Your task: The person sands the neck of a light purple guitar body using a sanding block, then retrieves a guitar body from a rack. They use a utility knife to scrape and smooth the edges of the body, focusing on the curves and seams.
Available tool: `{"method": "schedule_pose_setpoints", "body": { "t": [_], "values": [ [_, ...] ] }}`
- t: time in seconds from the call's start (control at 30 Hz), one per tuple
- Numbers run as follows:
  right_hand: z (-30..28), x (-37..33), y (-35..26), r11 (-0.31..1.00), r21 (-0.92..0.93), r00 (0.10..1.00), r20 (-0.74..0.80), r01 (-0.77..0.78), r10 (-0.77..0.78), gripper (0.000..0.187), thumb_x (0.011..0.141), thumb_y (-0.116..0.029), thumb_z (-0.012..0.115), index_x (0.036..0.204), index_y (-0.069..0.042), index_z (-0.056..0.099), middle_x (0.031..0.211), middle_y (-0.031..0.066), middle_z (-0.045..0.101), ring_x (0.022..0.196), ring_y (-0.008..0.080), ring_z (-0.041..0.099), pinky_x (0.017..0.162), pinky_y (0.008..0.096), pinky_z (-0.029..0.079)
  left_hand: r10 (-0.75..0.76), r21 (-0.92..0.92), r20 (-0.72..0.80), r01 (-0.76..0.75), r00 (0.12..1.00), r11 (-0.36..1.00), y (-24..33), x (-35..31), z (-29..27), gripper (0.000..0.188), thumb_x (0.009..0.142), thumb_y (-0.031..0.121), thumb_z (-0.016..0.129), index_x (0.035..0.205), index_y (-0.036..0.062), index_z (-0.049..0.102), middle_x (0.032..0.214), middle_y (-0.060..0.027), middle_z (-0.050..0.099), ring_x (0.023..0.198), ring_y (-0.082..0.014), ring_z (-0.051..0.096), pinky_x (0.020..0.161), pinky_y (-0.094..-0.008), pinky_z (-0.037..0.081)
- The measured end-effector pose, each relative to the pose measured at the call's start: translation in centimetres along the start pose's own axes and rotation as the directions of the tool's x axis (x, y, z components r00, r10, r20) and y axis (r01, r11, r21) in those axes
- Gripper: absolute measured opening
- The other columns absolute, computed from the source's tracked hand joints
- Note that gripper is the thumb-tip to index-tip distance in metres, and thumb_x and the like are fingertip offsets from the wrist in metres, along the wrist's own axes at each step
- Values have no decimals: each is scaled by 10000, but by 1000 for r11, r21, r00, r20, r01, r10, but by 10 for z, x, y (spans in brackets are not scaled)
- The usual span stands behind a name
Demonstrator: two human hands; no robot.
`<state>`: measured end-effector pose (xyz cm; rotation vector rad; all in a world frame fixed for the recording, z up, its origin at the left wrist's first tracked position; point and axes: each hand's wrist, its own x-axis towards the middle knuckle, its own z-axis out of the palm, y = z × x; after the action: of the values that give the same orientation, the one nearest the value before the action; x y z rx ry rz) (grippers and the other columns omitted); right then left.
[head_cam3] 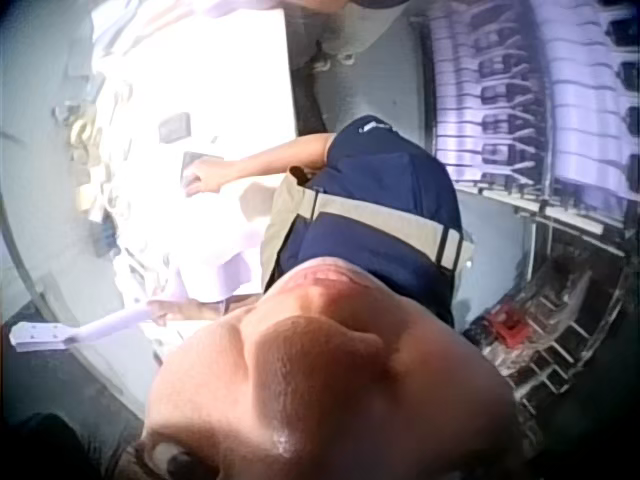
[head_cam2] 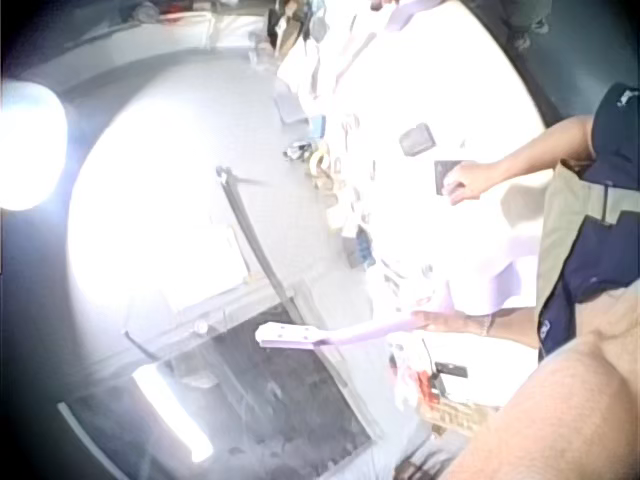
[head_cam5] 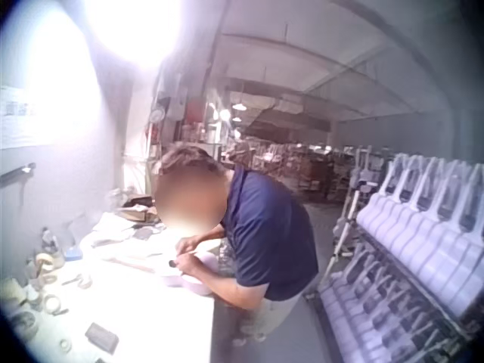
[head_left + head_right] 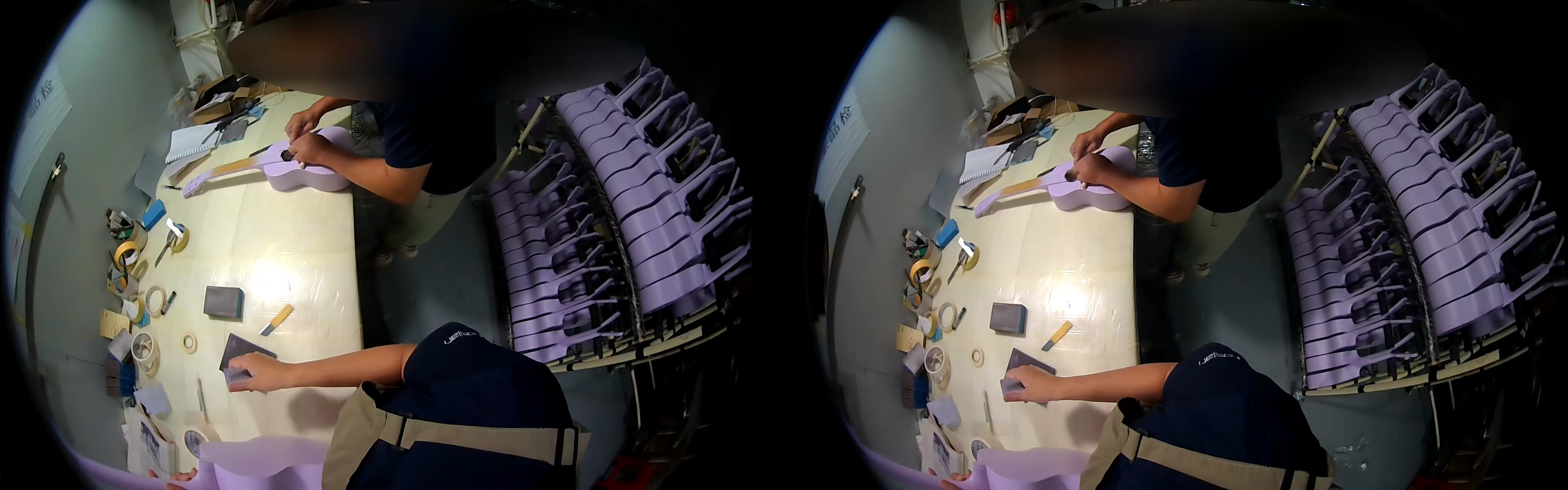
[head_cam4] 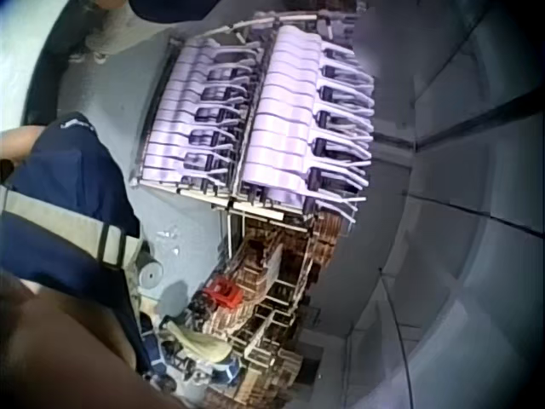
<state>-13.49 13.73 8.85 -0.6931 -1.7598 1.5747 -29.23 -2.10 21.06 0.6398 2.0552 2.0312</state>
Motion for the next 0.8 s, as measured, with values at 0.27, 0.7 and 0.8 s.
{"method": "schedule_pose_setpoints", "body": {
  "t": [0.27, 0.7, 0.8],
  "values": [
    [-20, 24, -7, 994, -100, 999, 1, -44, 44, 192, 878, -242, 673, 890, -51, 654, 732, 26, 617, 633, 89, 570, 580, 270, 477, -26, -149, 63, 35, 998, 988, 4, 10, 14, 546, 973, 401, 527, 1418, 109, 404, 803, -3, 461, 704, -100, 498, 659, -243, 456],
    [20, 37, -89, 953, -31, 942, 163, 301, -293, 264, 797, -197, 792, 859, 0, 627, 725, 0, 611, 670, 54, 510, 610, 222, 424, 46, -124, 148, -28, 988, 992, 18, -2, 33, 517, 950, 406, 572, 1277, 19, 471, 774, -6, 508, 655, -83, 560, 615, -224, 488],
    [27, 45, -88, 725, -219, 756, 256, 652, -602, 254, 790, -199, 792, 826, -8, 629, 725, 44, 646, 670, 74, 549, 599, 234, 431, 81, -119, 163, -62, 983, 991, 20, -1, 38, 529, 960, 384, 560, 1330, 21, 458, 758, 3, 507, 651, -73, 555, 608, -219, 487]
  ]
}}
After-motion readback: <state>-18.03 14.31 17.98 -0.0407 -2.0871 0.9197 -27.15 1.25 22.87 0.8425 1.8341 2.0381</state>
